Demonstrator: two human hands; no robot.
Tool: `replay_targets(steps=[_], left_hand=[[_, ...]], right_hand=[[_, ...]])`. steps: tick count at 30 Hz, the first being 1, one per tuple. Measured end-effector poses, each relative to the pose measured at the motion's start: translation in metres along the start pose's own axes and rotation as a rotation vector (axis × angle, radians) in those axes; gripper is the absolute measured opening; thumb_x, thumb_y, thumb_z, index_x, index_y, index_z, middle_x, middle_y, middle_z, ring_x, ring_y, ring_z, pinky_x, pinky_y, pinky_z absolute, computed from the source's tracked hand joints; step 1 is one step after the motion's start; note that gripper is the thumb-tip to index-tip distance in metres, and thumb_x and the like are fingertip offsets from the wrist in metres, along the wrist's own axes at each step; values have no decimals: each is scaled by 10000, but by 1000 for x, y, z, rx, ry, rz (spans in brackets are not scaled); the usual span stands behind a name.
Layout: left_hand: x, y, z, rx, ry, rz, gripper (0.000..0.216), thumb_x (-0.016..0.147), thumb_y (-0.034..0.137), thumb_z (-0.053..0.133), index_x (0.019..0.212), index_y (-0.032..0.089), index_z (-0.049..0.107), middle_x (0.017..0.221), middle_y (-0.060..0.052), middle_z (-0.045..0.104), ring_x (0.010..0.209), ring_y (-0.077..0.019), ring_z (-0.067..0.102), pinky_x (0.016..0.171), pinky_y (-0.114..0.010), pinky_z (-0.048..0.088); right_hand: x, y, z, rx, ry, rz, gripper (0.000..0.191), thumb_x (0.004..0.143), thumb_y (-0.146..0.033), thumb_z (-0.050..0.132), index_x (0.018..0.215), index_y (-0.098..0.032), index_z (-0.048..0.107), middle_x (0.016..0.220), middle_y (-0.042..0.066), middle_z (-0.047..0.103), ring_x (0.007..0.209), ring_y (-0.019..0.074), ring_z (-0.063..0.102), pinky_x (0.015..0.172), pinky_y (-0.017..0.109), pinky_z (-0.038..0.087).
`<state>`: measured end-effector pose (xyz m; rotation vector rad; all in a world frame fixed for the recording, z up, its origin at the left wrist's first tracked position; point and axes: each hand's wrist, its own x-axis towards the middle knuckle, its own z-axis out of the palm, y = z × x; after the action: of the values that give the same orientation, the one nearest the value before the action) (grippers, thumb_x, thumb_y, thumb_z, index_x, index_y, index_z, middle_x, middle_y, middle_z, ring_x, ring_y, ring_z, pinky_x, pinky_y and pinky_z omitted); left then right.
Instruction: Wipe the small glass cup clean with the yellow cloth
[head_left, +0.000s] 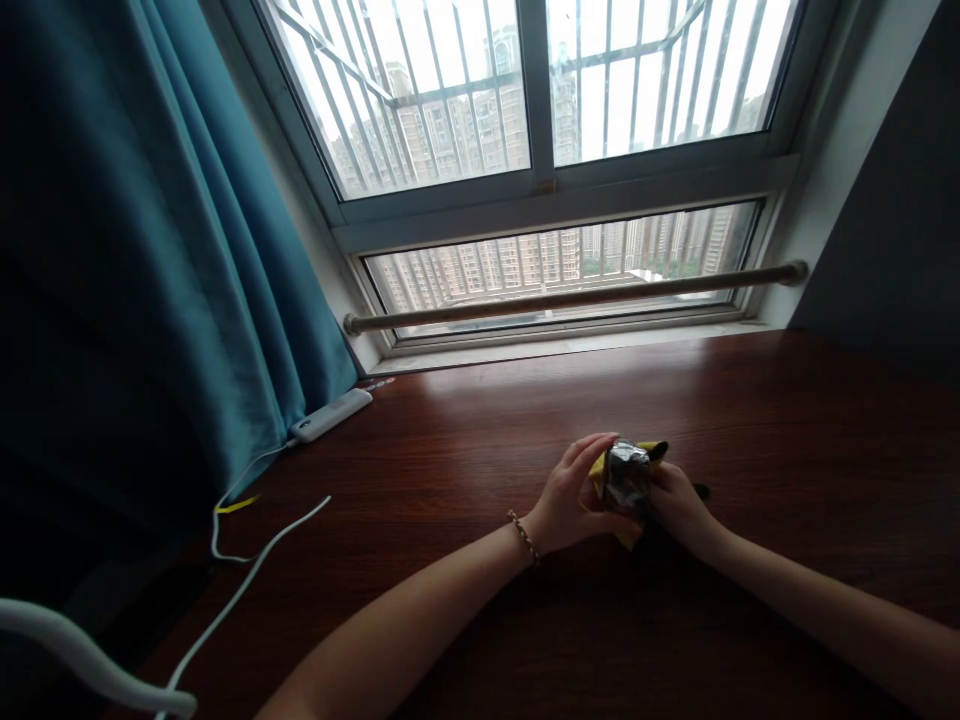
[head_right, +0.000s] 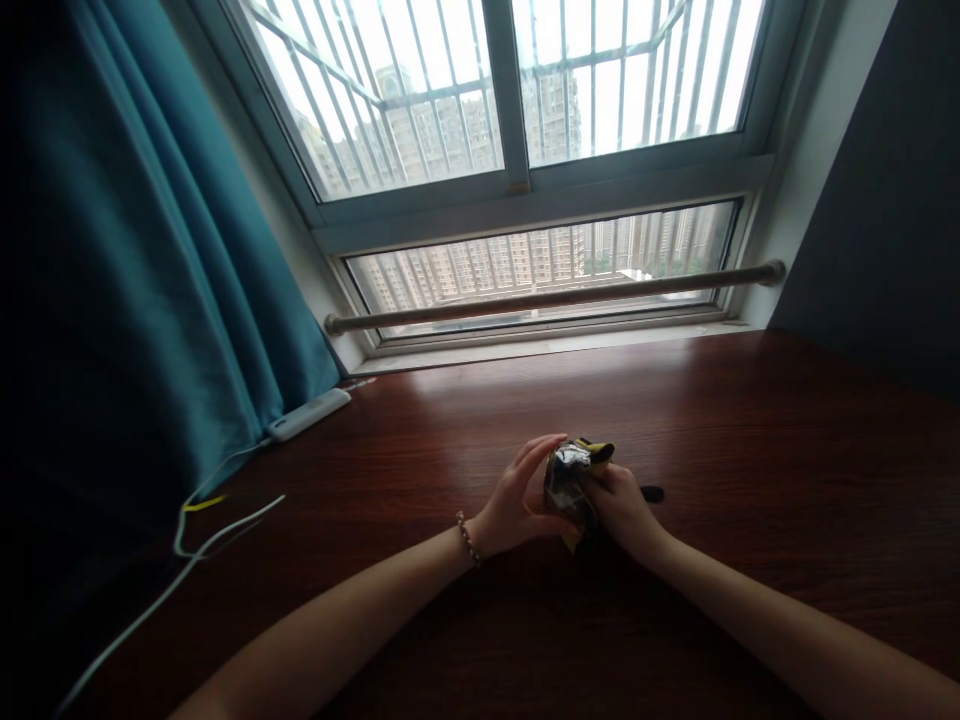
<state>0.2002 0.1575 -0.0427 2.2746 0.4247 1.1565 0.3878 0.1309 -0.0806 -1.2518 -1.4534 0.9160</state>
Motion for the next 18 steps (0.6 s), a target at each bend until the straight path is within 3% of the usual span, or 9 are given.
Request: replay_targets(steps=[4,9,13,18], left_hand=[[3,5,-3,-76,-13,-87,889,578,403,796,1341,191,392,1268,-108,474,1179,-224,452,1033,-315,356],[2,2,-4,-307,-57,-382,728,804,465,581,1399,149,302,1220,-93,536,1110,-205,515,958,-295,392],[-1,-6,-1,-247,-85,-376,590,876,480,455,1389,216,336,1287,-56,501,1177,-207,473,1021,-325,340],[-1,-7,4,-284,-151,-344,978,646,426,744,1436,237,200,1351,-102,426,1226,-252,427,1065,-369,322]], right_hand=[[-2,-2,-1,-51,24,16,447,754,-514,537,795,-74,602,752,105,605,694,223,543,636,314,426],[-3,-12,1,-112,24,37,470,740,-544,565,859,-93,624,842,97,622,773,237,572,667,303,436],[-3,-20,1,-144,48,65,496,720,-585,528,789,-103,619,738,85,607,680,224,556,601,296,406],[0,-22,-2,-109,109,146,505,664,-596,497,645,-97,571,671,119,571,690,266,552,606,322,402]])
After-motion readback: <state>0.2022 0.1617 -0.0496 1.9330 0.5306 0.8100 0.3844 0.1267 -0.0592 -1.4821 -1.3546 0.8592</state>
